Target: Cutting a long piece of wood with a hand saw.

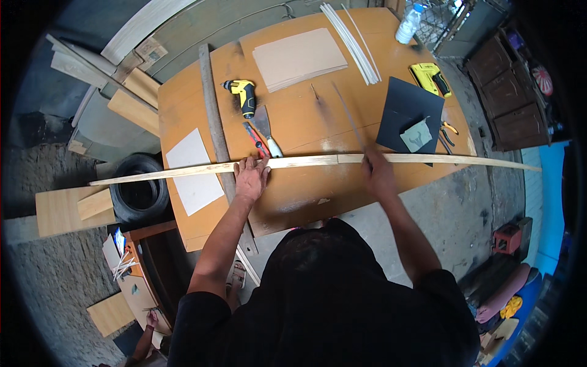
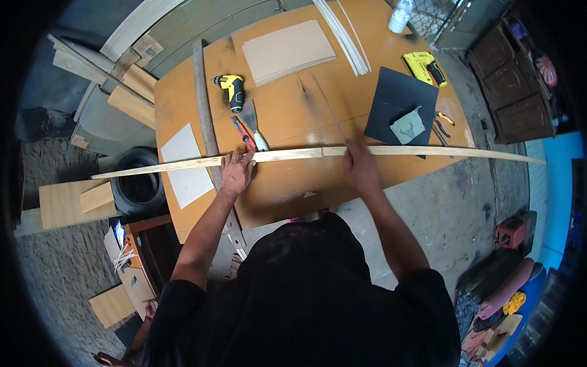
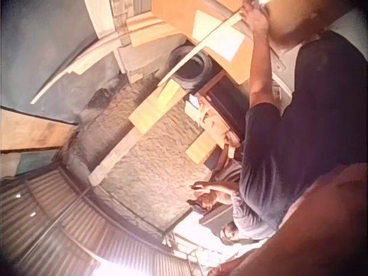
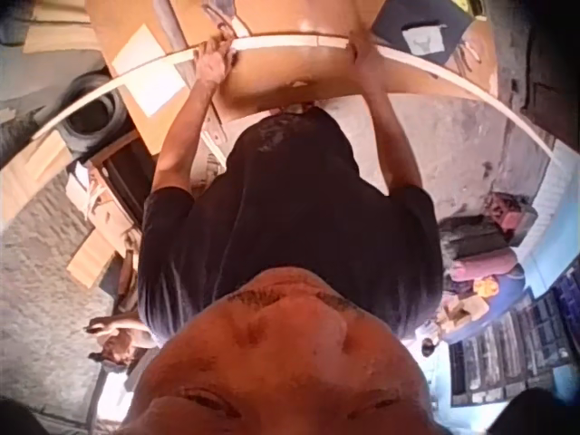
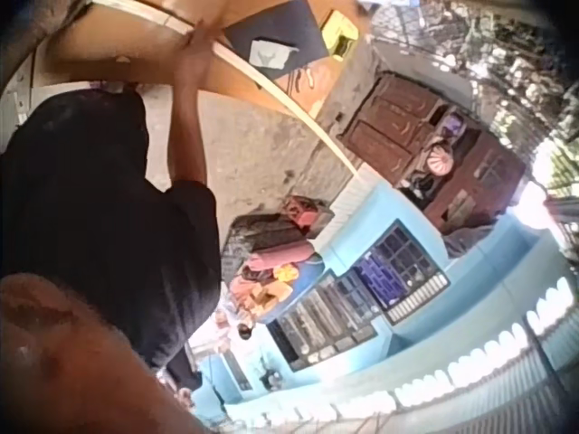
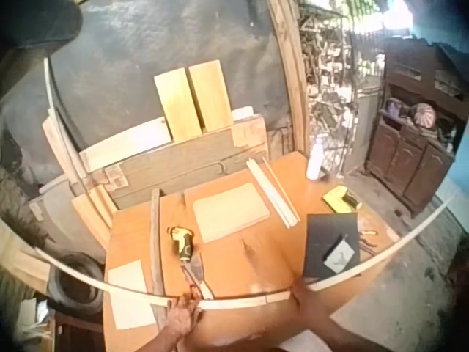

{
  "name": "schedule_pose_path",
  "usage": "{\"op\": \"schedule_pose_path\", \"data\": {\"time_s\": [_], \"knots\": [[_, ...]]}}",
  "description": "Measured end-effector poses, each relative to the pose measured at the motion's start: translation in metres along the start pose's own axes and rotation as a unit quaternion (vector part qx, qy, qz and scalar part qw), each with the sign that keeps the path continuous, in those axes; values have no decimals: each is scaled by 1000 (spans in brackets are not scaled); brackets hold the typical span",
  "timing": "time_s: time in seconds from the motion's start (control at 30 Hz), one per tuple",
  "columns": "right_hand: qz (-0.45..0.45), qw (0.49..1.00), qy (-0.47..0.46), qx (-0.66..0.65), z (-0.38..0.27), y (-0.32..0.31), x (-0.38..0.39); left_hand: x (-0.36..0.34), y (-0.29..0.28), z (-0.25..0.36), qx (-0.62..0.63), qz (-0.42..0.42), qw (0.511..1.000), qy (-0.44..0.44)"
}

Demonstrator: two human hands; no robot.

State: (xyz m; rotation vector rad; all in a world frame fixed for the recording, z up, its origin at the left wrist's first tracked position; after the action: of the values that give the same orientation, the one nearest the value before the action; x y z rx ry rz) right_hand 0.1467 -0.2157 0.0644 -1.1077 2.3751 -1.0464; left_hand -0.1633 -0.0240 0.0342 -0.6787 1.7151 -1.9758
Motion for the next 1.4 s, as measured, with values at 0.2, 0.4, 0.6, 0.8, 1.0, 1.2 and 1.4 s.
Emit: {"op": "schedule_pose_path", "data": {"time_s": [0.2, 0.4, 0.6, 0.8, 1.0, 1.2, 1.4], "knots": [[-62, 990, 95, -85, 6, 37, 90, -7, -2, 4, -22, 52, 996, 73], [-23, 994, 75, -70, 6, 78, 110, -14, -6, 6, 6, -10, 995, 99], [-2, 990, 107, -90, 1, 76, 115, -8, -3, 22, -99, -69, 983, 141], [13, 993, 107, -48, 4, 86, 127, -5, 17, 13, -24, 31, 984, 175], [1, 992, 125, -34, 7, 97, 112, -9, 24, 12, -7, 40, 984, 173], [22, 993, 111, -40, 8, 96, 140, -6, 26, 10, -13, 45, 984, 173], [11, 994, 106, -20, 10, 100, 103, -8, 22, 14, -13, 42, 984, 172]]}}
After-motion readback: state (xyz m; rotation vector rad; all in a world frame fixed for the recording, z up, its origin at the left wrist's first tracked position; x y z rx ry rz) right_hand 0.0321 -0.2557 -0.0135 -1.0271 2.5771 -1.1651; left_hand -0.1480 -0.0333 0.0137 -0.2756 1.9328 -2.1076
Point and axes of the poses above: each hand's wrist, its own x-axis away from the middle knuckle, its own y-axis out of the palm, z = x × y, the point moved 3 cm from there along -x, towards the middle knuckle, and after that the axes turned 14 degrees about y, right-handed, at the moved point
